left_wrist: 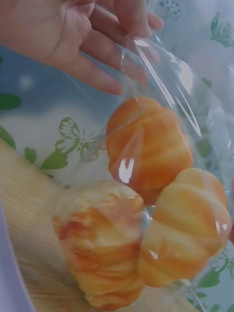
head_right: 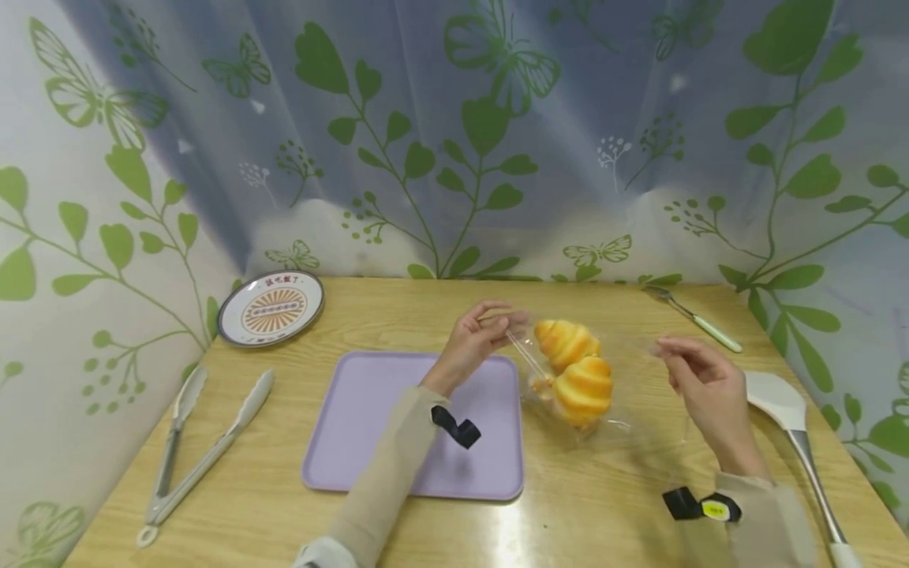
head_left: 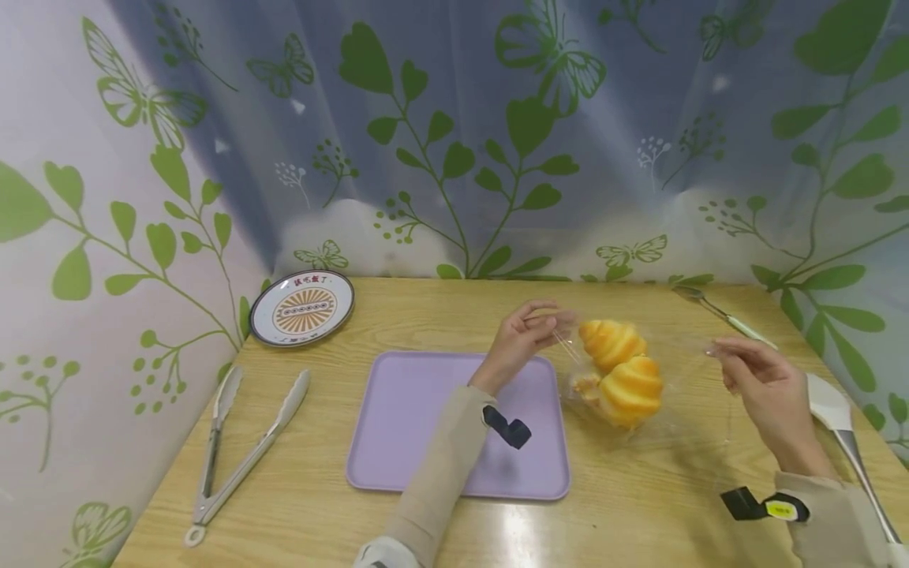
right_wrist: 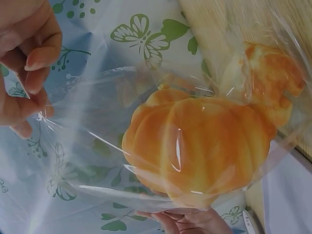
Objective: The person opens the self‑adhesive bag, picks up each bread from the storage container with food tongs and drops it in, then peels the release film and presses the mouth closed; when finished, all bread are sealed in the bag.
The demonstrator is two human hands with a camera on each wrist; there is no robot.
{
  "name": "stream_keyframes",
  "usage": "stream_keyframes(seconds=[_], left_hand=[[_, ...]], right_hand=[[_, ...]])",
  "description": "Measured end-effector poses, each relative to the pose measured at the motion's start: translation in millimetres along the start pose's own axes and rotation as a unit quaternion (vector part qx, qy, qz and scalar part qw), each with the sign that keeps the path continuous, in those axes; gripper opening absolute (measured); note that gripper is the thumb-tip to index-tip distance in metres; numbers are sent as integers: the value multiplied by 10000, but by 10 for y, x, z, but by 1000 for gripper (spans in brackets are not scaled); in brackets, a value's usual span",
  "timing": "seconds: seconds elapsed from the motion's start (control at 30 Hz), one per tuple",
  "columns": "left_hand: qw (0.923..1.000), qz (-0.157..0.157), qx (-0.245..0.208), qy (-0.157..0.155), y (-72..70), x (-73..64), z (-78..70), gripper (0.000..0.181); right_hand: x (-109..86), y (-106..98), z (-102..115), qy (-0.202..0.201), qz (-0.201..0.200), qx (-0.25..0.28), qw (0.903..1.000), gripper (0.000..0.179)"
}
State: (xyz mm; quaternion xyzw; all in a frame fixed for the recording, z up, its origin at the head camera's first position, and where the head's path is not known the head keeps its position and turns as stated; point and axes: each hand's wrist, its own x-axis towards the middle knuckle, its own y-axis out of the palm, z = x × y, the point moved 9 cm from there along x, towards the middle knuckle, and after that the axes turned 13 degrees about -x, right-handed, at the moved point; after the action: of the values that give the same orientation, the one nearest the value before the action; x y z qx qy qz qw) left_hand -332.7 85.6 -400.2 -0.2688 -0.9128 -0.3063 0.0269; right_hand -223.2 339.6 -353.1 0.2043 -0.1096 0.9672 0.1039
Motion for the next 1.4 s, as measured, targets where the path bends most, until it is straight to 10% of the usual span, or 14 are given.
stream_keyframes(seconds=[0.2,0.43,0.67,0.9,1.23,1.4], left_hand=[[9974,289,646,101,-4,-5,-51,12],[9918,493,1156,233,-24,-11,-96,12],[9924,610,1049,211,-12,-26,-52,13],[9969,191,748,121,-8,-24,-40,30],[9814,-992,1562,509,-116,-22,-95,20],[9831,-928,1471,574,-65,-69,-110,35]], right_hand=[[17,-24,-84,322,196,-614,9974,21],[52,4,-35,41,147,-171,9997,24],[6,-10,0,-496,20,-2261,9728,17],[-35,54,138,-1466,-14,-2413,9593,11],[10,71,75,-629,-65,-2907,9547,36],[52,300,353,-1526,-220,-3772,9132,56]])
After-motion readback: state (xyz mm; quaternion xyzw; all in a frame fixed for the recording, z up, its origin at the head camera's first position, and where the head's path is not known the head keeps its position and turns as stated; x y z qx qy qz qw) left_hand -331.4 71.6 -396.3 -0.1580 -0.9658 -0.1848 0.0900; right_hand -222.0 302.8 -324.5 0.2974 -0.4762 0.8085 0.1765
